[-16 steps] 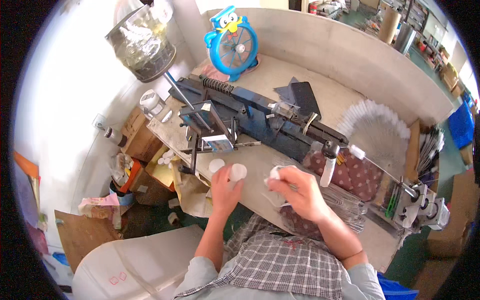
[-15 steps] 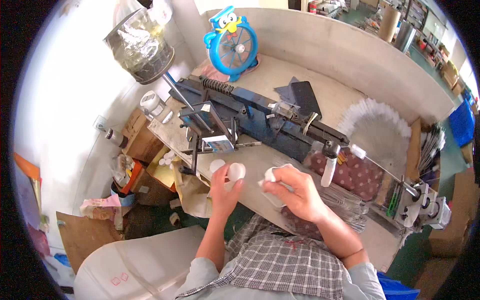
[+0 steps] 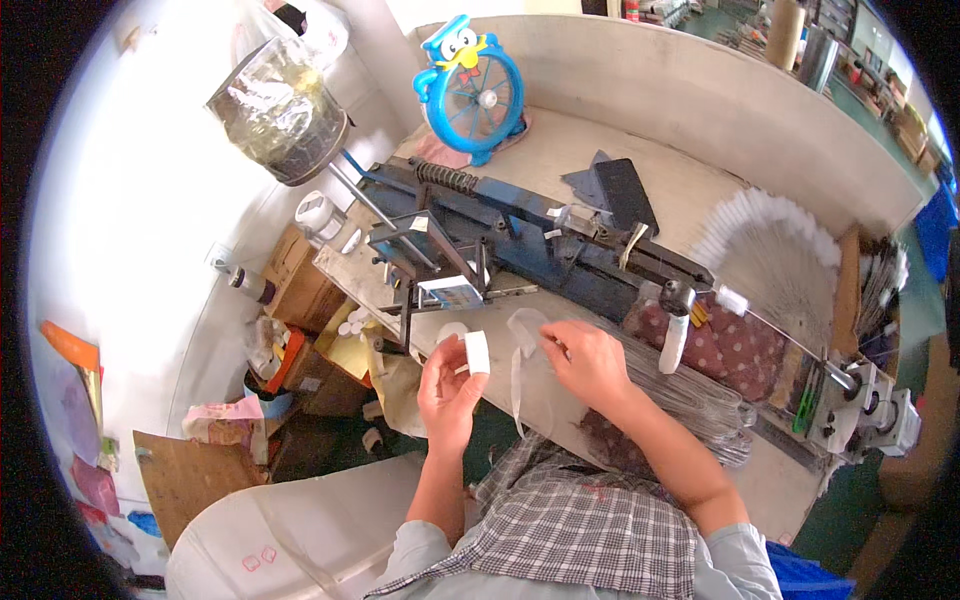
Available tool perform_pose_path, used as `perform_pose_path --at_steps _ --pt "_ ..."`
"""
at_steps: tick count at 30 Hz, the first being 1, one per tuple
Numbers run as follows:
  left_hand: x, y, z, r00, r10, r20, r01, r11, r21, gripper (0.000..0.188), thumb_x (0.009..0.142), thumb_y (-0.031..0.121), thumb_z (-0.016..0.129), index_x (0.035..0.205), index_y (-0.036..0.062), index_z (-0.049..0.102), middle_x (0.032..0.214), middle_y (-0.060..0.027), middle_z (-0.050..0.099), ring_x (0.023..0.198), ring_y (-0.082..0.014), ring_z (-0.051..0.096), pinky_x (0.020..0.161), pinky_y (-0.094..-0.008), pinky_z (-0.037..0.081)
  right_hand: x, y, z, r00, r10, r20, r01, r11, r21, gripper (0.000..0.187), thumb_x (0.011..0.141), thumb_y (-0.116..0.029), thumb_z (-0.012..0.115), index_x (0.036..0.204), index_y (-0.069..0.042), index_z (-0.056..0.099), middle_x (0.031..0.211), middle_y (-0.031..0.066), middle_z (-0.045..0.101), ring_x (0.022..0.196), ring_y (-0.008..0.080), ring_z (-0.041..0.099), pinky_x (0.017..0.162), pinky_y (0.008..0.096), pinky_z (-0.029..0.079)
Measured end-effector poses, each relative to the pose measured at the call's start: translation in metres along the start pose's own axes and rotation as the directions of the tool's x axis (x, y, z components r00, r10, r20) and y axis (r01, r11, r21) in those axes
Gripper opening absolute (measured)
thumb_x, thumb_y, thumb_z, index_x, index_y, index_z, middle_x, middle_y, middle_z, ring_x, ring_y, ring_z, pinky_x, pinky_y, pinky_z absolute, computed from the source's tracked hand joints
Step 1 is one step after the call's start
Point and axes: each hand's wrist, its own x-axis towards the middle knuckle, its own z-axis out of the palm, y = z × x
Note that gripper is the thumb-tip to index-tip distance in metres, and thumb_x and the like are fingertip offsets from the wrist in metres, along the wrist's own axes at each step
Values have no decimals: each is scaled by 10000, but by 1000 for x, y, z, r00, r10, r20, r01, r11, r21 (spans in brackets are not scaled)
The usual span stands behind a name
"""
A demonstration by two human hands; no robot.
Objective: Manufacturing shuttlecocks by assembling bases, feathers, and tape using specialized machinery and hand tools.
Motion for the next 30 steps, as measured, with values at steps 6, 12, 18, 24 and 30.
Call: perform_pose_path --at_steps 6,12,18,24,30 --pt "-2 5 12 999 -5 37 5 1000 -1 554 765 7 690 1251 -20 427 1136 -103 534 998 -179 547 852 -311 464 -14 -5 3 995 5 97 -43 918 394 199 826 -204 618 948 -50 648 832 93 645 704 195 608 614 299 484" --pt "-6 7 14 995 -31 97 28 999 31 539 757 34 711 1227 -23 453 1134 -105 540 991 -180 558 838 -309 474 -23 -8 13 950 -1 312 -240 640 730 296 852 -309 635 911 -19 639 736 9 617 658 67 555 562 220 445" --pt "-8 13 13 984 -6 179 -15 993 116 504 748 32 716 1198 -8 494 1154 -111 537 1021 -200 558 845 -332 485 -27 -20 6 971 -12 241 -158 720 676 294 852 -296 629 861 -2 630 695 54 600 623 115 547 571 273 444" --pt "-6 22 10 975 13 220 -28 997 66 502 745 -10 695 1204 -6 492 1184 -132 532 1062 -222 547 865 -354 482 -33 -24 10 985 -89 148 -40 715 698 271 885 -265 573 852 3 595 681 88 561 608 150 528 552 310 421" --pt "-5 26 7 966 -10 259 8 1000 11 494 758 -30 667 1215 -7 481 1193 -139 534 1067 -239 545 870 -354 472 -35 -27 9 977 -111 180 -53 697 715 220 900 -216 544 874 -2 589 687 81 544 612 161 516 558 308 418"
